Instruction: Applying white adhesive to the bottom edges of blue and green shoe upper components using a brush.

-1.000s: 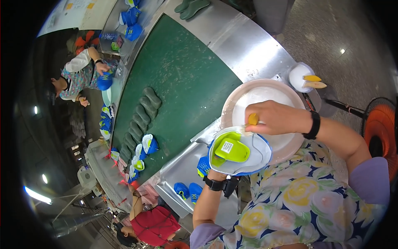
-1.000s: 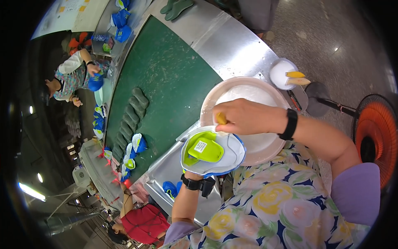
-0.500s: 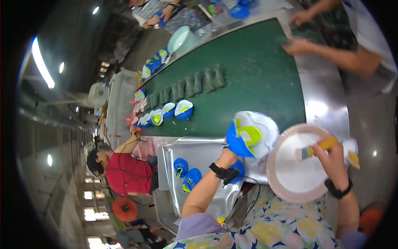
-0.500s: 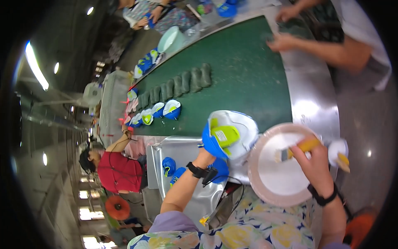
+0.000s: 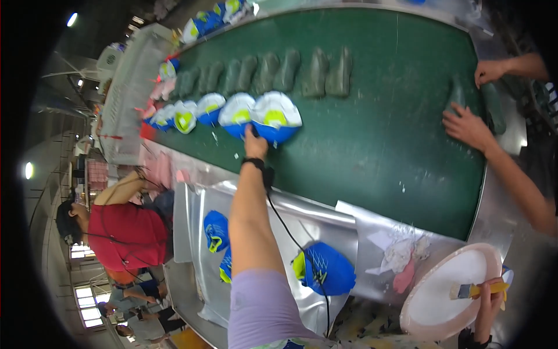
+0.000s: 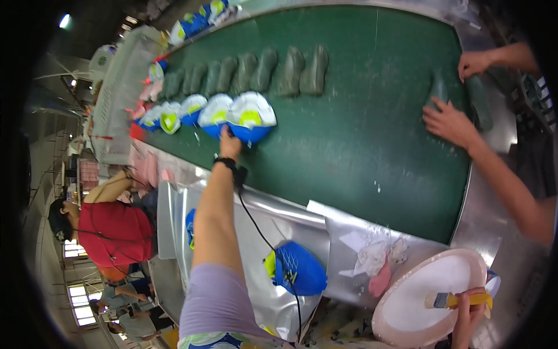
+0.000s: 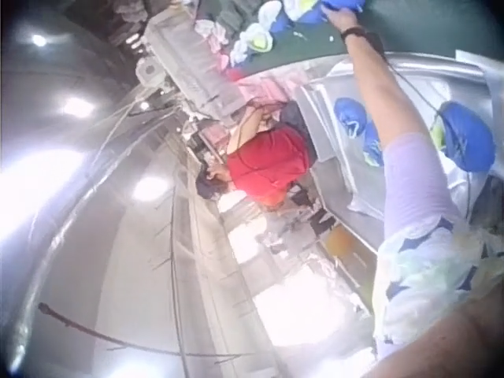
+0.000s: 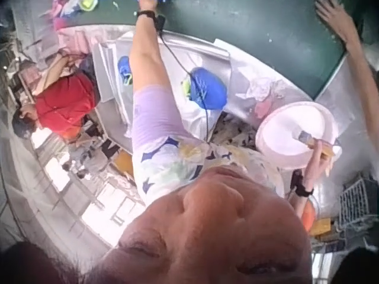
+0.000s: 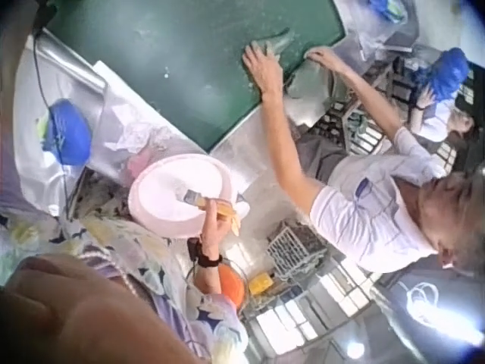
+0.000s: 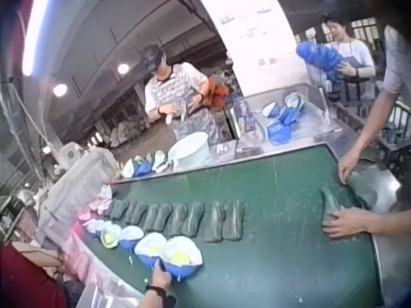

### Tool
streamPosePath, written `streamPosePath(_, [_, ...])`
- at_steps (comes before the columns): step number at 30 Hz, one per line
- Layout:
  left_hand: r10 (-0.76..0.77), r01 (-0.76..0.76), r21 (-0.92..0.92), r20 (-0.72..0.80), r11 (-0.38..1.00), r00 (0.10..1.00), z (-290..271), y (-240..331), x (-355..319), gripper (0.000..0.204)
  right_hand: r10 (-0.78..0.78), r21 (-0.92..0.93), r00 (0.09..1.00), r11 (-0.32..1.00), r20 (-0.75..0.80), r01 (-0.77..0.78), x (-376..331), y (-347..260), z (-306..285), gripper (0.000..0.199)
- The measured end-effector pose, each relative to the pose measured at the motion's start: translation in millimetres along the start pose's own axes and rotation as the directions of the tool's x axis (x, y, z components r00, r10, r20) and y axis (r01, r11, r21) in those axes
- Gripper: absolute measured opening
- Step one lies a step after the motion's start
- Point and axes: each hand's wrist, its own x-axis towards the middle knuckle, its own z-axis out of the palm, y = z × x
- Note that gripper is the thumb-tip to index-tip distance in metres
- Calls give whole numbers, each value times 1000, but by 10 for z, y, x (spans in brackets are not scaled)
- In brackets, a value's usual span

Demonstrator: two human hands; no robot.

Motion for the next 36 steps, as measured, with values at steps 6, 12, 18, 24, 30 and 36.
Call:
streamPosePath(6, [68, -74, -133, -45, 988, 997, -657, 578, -371, 32, -168, -131, 985, 977, 32, 171, 116, -211, -61, 10])
streamPosePath(12, [184, -357, 84, 735, 930, 652, -1413, 1234, -2899, 49, -93, -72, 984, 992, 150, 105, 34, -177, -67, 5])
streamPosePath(18, [246, -754, 159, 885, 638, 394, -1420, 641, -3724, 60, -261, -96, 919, 949, 294, 300, -231, -198, 172, 8])
streamPosePath(24, [-82, 5, 134, 572, 991, 816, -2210, 1232, -3303, 42, -276, -61, 921, 951, 275, 303, -547, 91, -99, 8])
streamPosePath(30, [-634, 58, 730, 548, 681, 546, -2850, 1528, -3712, 50, -308, -76, 916, 938, 259, 337, -513, 41, -44, 7])
streamPosePath(36, [349, -958, 80, 920, 275, 177, -1999, 861, -4229, 49, -375, -23, 869, 915, 324, 404, -463, 26, 292, 14])
